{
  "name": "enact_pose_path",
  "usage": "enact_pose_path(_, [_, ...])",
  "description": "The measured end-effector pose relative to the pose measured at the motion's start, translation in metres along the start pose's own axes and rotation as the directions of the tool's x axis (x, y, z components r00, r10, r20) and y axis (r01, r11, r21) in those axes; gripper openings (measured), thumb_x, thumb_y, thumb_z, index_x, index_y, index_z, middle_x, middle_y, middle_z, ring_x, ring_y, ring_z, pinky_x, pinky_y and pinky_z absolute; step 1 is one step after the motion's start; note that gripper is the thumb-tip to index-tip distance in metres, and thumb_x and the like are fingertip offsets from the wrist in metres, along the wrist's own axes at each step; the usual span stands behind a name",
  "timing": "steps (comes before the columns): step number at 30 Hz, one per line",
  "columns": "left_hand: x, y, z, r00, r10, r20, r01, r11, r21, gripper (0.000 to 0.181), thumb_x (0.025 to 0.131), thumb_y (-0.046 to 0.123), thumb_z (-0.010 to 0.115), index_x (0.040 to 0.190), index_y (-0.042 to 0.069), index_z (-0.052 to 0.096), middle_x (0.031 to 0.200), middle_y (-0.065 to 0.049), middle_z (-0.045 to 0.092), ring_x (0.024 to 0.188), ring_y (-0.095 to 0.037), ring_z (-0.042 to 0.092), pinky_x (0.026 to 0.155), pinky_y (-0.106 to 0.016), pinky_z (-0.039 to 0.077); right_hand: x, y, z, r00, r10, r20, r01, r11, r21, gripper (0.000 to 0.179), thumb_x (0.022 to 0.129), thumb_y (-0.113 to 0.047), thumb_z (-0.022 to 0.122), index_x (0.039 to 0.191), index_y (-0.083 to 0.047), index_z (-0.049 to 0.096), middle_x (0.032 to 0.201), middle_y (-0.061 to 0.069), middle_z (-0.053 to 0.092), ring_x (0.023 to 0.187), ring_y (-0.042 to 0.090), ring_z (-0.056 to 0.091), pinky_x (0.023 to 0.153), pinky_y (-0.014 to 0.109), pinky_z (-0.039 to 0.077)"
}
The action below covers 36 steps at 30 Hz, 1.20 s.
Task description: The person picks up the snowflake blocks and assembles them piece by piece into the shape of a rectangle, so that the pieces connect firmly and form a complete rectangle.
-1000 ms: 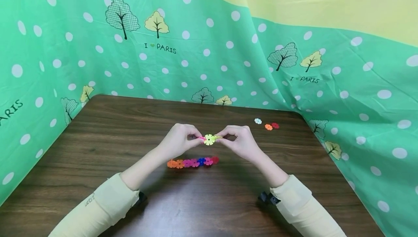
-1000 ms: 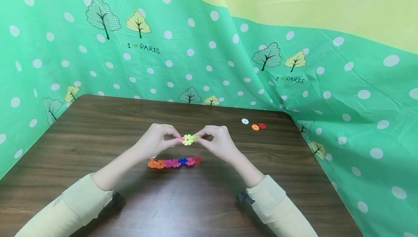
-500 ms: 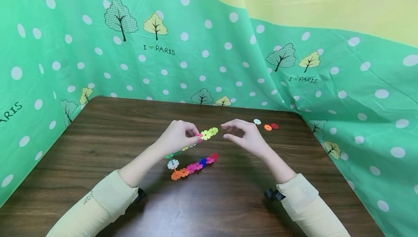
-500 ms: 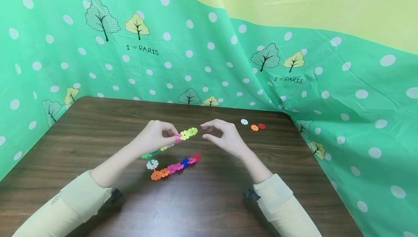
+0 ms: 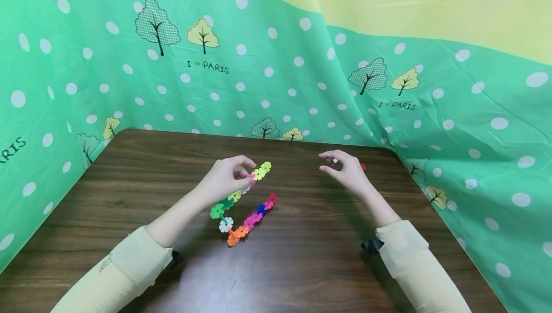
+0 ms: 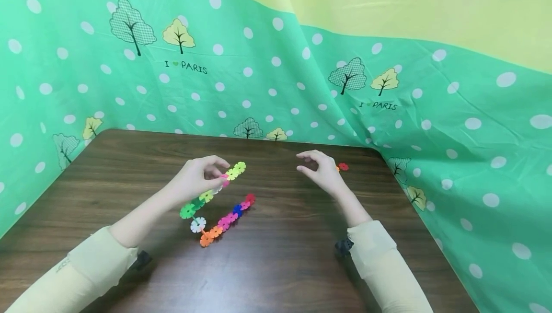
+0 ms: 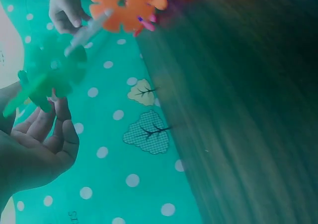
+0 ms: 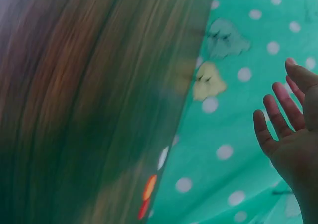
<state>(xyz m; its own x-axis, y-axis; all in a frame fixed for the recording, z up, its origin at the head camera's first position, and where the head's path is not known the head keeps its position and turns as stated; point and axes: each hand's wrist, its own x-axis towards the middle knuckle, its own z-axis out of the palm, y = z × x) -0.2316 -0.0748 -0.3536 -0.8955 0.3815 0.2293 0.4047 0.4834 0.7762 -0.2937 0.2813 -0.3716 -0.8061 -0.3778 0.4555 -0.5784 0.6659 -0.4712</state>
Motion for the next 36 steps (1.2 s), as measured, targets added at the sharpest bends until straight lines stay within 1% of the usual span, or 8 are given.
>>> enact_pose_path(3, [-0.002,-0.005,0.000,1.000,-0.004,-0.005,0.004,1.000,-0.001,0.032,0.083,0.009,0.067,0.115,0.008,0.061,0.077,0.002,0.069,0.060,-0.011,0.061,0.050,-0.027,0.048,-0.002,0.016,-0.003,0.999,0.043,0.007,-0.042,0.997,-0.063,0.038,0.083,-0.017,0.073,0.119,-0.008,0.063,0.113,0.010,0.065,0.102,0.029,0.059,0.081,0.045,0.049])
enact_pose_path(6, [-0.003,-0.010,0.000,1.000,-0.005,-0.008,0.005,1.000,-0.001,0.034,0.084,0.009,0.065,0.118,0.007,0.060,0.077,0.001,0.069,0.059,-0.011,0.060,0.049,-0.027,0.048,-0.003,0.030,-0.006,0.996,0.088,0.029,-0.085,0.991,-0.108,0.044,0.085,-0.016,0.071,0.125,-0.005,0.058,0.119,0.015,0.061,0.109,0.033,0.055,0.082,0.048,0.048])
enact_pose_path(12, [-0.003,-0.015,0.000,1.000,-0.020,0.000,0.020,1.000,-0.002,0.039,0.085,0.010,0.064,0.123,0.008,0.057,0.078,0.001,0.069,0.058,-0.012,0.059,0.050,-0.027,0.047,-0.002,0.052,-0.009,0.984,0.163,0.068,-0.150,0.976,-0.156,0.053,0.083,-0.015,0.072,0.131,-0.003,0.052,0.127,0.021,0.055,0.118,0.038,0.048,0.093,0.054,0.041])
enact_pose_path(19, [-0.002,-0.023,0.001,0.999,-0.044,0.017,0.044,0.999,-0.004,0.042,0.086,0.012,0.066,0.126,0.011,0.055,0.078,0.002,0.070,0.061,-0.010,0.062,0.057,-0.028,0.050,-0.002,0.076,-0.006,0.964,0.211,0.160,-0.177,0.963,-0.202,0.060,0.084,-0.015,0.071,0.137,-0.003,0.045,0.138,0.022,0.046,0.127,0.041,0.039,0.102,0.058,0.031])
enact_pose_path(22, [-0.002,-0.027,0.003,0.998,-0.055,0.030,0.055,0.998,-0.014,0.042,0.087,0.011,0.065,0.127,0.010,0.054,0.078,0.000,0.070,0.062,-0.009,0.064,0.059,-0.027,0.052,-0.003,0.086,-0.003,0.951,0.235,0.199,-0.189,0.956,-0.226,0.061,0.086,-0.015,0.069,0.138,-0.002,0.042,0.140,0.024,0.042,0.129,0.043,0.035,0.103,0.058,0.031])
enact_pose_path(29, [-0.003,-0.032,0.008,0.991,-0.113,0.065,0.116,0.993,-0.035,0.049,0.086,0.010,0.066,0.132,0.007,0.049,0.076,-0.001,0.071,0.067,-0.017,0.067,0.065,-0.029,0.053,-0.003,0.100,0.001,0.922,0.297,0.249,-0.234,0.938,-0.254,0.061,0.088,-0.015,0.066,0.140,0.002,0.039,0.140,0.028,0.039,0.124,0.045,0.042,0.097,0.056,0.040])
enact_pose_path(32, [-0.004,-0.035,0.011,0.986,-0.147,0.075,0.152,0.987,-0.059,0.054,0.086,0.008,0.067,0.135,0.006,0.046,0.076,-0.003,0.071,0.069,-0.022,0.068,0.066,-0.031,0.054,-0.002,0.104,0.003,0.911,0.321,0.261,-0.252,0.930,-0.267,0.062,0.089,-0.016,0.065,0.141,0.002,0.036,0.141,0.029,0.037,0.123,0.046,0.042,0.097,0.056,0.040])
enact_pose_path(36, [-0.004,-0.040,0.013,0.978,-0.188,0.092,0.197,0.975,-0.103,0.060,0.085,0.005,0.066,0.139,0.005,0.041,0.076,-0.005,0.070,0.066,-0.028,0.066,0.062,-0.036,0.055,0.000,0.109,0.005,0.898,0.349,0.267,-0.276,0.921,-0.276,0.062,0.091,-0.018,0.063,0.143,0.001,0.034,0.143,0.029,0.036,0.127,0.045,0.038,0.101,0.057,0.035])
